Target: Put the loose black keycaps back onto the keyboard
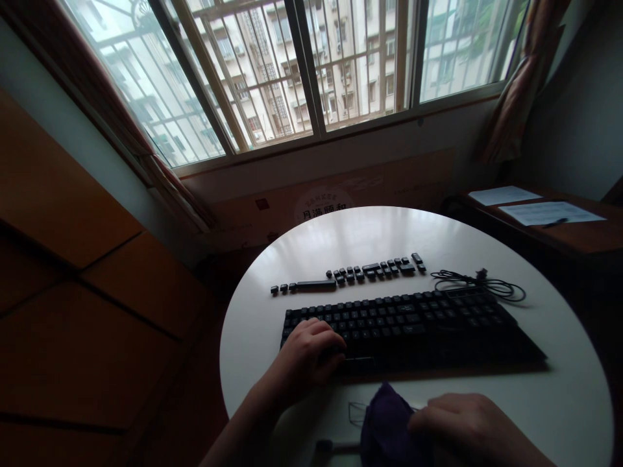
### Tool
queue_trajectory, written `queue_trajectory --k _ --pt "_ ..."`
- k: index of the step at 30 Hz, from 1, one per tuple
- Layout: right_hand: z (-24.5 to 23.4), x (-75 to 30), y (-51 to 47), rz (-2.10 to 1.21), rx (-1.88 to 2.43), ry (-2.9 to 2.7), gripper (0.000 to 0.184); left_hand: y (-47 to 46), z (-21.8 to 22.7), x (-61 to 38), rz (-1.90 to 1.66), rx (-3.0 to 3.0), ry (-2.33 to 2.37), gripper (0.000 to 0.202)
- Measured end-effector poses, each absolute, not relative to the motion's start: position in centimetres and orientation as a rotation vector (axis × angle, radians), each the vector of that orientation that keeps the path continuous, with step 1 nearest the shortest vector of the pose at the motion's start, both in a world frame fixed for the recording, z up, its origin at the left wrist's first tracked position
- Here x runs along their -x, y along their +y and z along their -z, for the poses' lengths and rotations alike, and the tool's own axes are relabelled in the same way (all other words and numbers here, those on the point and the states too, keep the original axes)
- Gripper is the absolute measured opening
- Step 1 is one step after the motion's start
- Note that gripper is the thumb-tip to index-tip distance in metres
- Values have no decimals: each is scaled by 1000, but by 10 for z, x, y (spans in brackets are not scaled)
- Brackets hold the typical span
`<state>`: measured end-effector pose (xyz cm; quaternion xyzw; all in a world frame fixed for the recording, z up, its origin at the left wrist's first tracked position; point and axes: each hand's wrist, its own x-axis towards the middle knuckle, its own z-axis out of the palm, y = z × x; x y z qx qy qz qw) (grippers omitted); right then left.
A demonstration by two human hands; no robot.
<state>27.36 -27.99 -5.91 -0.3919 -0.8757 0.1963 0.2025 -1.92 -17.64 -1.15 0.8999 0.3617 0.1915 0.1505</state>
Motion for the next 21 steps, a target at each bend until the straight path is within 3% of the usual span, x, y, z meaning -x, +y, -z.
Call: queue_trajectory --k 8,21 --pt "56 -273 -280 -535 1094 -2452 27 -176 11 19 -606 -2604 1002 12" --pt "57 -273 -281 -541 1099 -2434 29 -173 2 22 -1052 -2395 985 8"
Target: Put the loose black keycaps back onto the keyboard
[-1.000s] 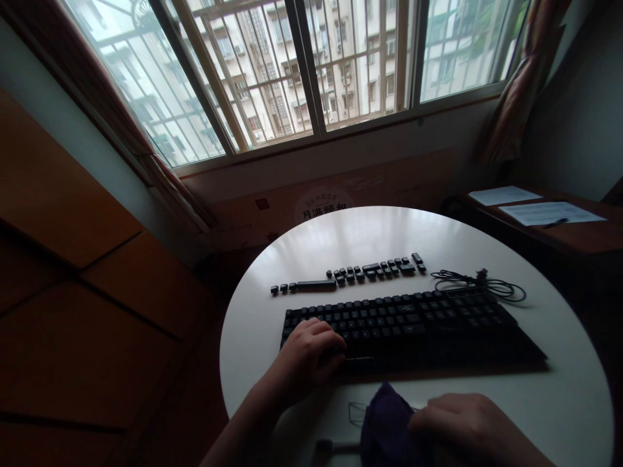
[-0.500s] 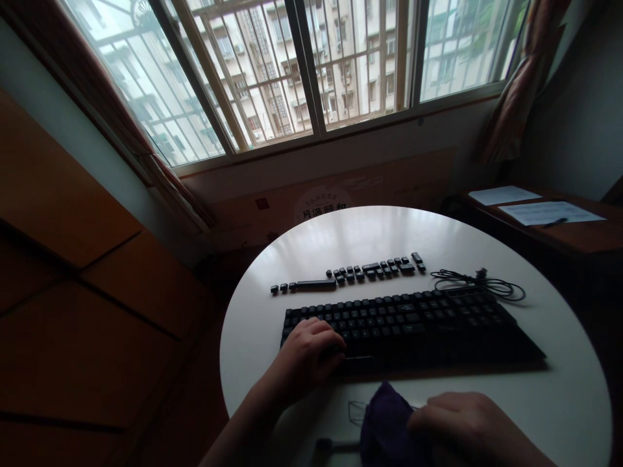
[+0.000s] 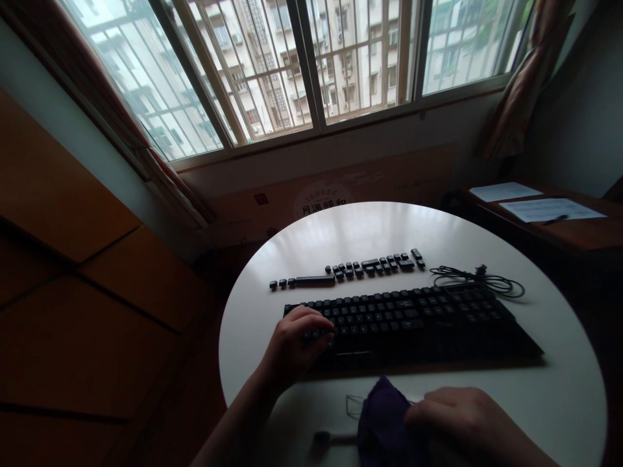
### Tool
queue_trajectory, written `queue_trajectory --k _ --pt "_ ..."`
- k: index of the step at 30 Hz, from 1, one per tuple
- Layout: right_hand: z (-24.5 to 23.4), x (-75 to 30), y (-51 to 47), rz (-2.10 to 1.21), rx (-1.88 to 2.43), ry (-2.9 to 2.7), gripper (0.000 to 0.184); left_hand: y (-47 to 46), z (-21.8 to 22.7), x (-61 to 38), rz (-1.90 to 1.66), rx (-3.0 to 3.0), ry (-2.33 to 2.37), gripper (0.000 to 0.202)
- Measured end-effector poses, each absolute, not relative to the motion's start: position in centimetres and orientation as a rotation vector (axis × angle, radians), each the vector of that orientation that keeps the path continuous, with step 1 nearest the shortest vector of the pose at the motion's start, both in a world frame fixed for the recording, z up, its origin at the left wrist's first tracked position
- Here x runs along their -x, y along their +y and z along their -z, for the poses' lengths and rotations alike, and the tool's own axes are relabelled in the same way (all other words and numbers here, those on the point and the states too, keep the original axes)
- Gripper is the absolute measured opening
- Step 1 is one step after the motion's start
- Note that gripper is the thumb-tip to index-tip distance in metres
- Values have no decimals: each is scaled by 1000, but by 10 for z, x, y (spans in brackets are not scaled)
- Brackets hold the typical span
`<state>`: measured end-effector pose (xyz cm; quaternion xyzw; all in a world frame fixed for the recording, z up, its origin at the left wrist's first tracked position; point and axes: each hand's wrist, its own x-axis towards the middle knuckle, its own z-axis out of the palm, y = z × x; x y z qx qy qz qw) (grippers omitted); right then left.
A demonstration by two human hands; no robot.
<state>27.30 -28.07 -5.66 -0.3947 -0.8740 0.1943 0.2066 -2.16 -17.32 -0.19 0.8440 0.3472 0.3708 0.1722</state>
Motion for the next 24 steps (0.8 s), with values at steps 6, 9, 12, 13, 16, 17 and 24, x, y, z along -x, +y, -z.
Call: queue_trajectory --k 6,9,12,13,16,17,24 --pt "58 -274 -280 -530 1086 -2436 29 -170 6 20 -943 -2533 934 5" --pt "57 -274 -281 -520 1092 -2444 28 -171 10 19 -838 -2630 933 8" --pt "58 -273 -281 -514 1090 -2411 27 -172 13 19 -770 -2710 981 12" --pt "59 -273 -281 -512 1091 -2398 27 -172 14 18 -757 -2728 991 12" --pt "61 -272 -282 -527 1095 -2387 26 -173 16 17 -751 -2744 983 11" --pt "62 -272 -282 -534 1096 -2389 26 -174 16 17 -756 -2739 976 11" --pt "64 -272 -282 -523 1103 -2419 28 -175 14 15 -779 -2746 980 5"
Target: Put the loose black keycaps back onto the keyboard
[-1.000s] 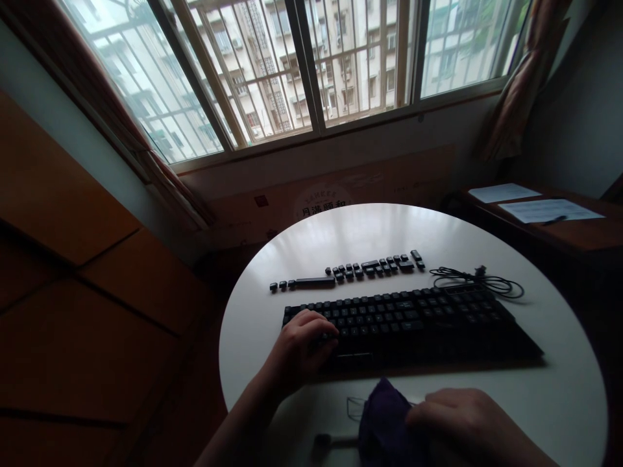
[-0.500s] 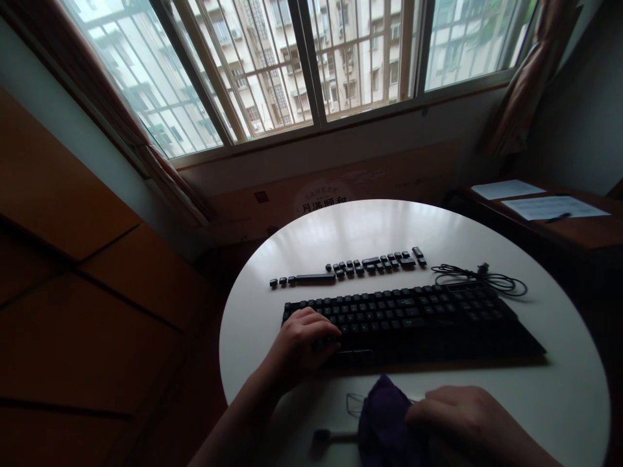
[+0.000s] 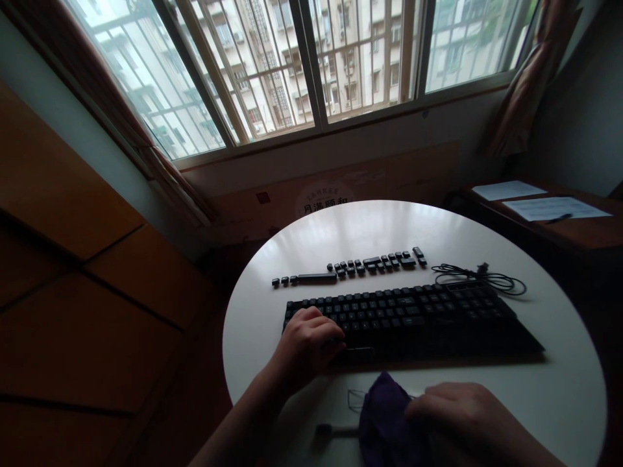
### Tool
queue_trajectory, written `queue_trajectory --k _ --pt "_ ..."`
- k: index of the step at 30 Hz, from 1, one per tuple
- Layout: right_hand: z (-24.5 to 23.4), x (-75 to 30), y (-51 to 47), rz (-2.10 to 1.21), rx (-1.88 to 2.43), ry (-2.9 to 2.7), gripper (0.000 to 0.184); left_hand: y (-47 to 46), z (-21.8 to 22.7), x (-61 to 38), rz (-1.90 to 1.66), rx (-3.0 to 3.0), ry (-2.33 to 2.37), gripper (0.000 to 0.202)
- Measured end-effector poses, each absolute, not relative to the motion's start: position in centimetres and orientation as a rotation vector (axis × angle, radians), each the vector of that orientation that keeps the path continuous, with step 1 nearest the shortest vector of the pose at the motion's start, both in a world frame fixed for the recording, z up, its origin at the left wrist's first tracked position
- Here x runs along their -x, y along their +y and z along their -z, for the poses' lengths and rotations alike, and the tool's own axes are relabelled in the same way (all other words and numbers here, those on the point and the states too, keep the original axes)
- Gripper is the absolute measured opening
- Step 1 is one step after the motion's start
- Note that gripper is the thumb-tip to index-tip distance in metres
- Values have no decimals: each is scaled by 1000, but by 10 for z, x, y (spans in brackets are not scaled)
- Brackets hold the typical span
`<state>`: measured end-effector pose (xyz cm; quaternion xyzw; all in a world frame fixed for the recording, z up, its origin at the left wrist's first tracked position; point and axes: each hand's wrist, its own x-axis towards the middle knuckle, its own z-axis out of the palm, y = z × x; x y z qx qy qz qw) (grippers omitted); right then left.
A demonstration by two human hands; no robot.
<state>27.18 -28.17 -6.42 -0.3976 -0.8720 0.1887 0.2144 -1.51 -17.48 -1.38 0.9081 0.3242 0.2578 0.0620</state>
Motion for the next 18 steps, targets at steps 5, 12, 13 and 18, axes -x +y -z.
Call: queue_trajectory --k 5,12,13,18 --pt "62 -272 -282 -559 1113 -2405 30 -175 14 15 -821 -2704 963 9" --pt "59 -273 -282 -566 1115 -2421 30 -177 11 14 -826 -2746 956 8" --pt "59 -273 -282 -553 1114 -2418 30 -177 11 14 -824 -2751 957 7" --pt "57 -272 -282 -547 1100 -2401 31 -174 12 17 -830 -2668 924 10"
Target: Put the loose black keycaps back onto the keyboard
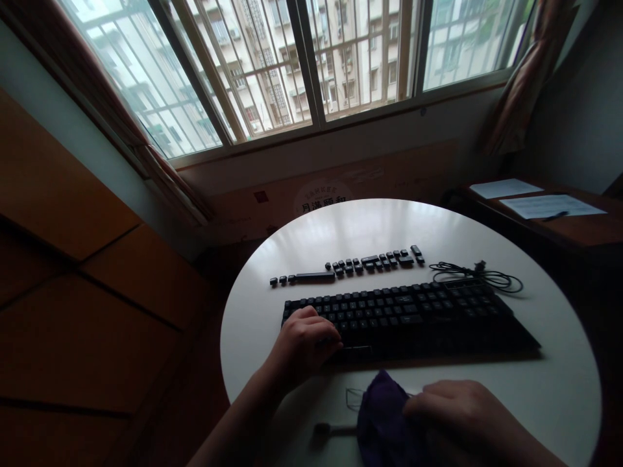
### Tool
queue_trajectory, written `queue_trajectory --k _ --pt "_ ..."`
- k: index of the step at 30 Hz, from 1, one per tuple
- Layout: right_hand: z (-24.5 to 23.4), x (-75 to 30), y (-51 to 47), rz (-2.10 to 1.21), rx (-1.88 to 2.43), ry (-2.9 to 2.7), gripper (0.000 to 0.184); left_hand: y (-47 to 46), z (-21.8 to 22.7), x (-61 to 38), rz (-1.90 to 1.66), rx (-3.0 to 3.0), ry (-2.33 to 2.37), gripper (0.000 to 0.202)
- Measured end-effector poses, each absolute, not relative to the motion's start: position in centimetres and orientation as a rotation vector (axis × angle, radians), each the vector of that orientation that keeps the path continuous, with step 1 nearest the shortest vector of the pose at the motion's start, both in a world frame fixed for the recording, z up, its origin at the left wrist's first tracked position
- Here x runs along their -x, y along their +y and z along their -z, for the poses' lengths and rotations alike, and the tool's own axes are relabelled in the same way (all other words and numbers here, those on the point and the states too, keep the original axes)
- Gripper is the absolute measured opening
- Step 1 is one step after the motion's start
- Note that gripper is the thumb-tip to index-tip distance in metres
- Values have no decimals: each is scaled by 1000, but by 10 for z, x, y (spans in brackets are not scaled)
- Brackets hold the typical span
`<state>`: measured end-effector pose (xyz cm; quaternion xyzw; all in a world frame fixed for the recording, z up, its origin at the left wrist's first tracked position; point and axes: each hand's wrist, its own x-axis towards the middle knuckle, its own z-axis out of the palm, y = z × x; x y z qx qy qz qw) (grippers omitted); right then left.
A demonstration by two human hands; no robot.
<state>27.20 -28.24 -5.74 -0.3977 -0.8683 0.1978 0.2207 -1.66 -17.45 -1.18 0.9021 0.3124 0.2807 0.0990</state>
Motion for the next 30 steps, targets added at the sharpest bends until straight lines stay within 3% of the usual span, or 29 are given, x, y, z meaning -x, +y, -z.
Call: queue_trajectory --k 15,18,30 --pt "54 -271 -282 -532 1084 -2414 31 -179 5 13 -704 -2814 999 1" --pt "56 -271 -282 -517 1093 -2426 30 -180 5 13 -634 -2791 1059 7" --pt "60 -271 -279 -520 1071 -2388 24 -176 10 18 -808 -2846 964 8"
